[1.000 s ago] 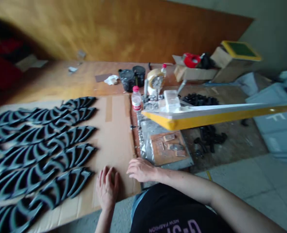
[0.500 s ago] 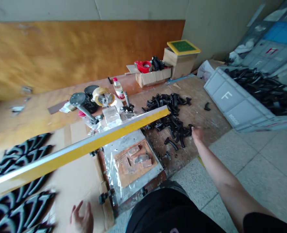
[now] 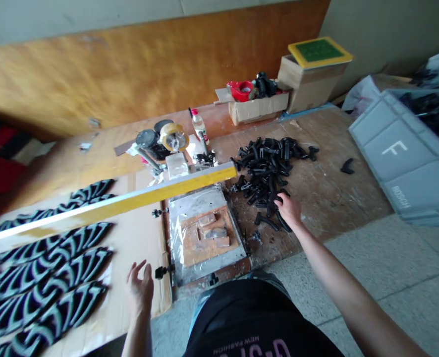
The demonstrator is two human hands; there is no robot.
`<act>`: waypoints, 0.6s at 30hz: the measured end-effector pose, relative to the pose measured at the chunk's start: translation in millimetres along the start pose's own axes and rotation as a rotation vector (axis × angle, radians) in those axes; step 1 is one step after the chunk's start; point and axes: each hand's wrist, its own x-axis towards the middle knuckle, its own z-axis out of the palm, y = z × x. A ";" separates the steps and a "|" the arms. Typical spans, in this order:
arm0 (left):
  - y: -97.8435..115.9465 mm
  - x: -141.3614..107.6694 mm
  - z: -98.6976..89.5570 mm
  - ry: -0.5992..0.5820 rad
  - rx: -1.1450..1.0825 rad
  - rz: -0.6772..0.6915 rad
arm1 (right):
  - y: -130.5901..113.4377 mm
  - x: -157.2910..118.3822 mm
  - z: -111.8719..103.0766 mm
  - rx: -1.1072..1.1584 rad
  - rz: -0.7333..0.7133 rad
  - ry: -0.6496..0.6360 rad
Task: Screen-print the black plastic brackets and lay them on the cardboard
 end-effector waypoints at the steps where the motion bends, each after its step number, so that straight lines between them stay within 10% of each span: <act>1: 8.2 -0.5 -2.4 0.009 -0.061 -0.010 | -7.4 -2.0 -3.3 -0.042 -0.091 0.033; 11: 181.5 24.0 -45.2 0.074 -0.822 0.287 | -174.2 -81.9 51.3 0.061 -1.059 -0.231; 14: 221.5 32.6 -62.2 0.053 -1.002 0.333 | -204.2 -91.6 61.4 -0.030 -1.173 -0.220; 18: 223.9 29.9 -74.2 0.001 -0.965 0.340 | -209.3 -96.7 60.3 -0.065 -1.142 -0.217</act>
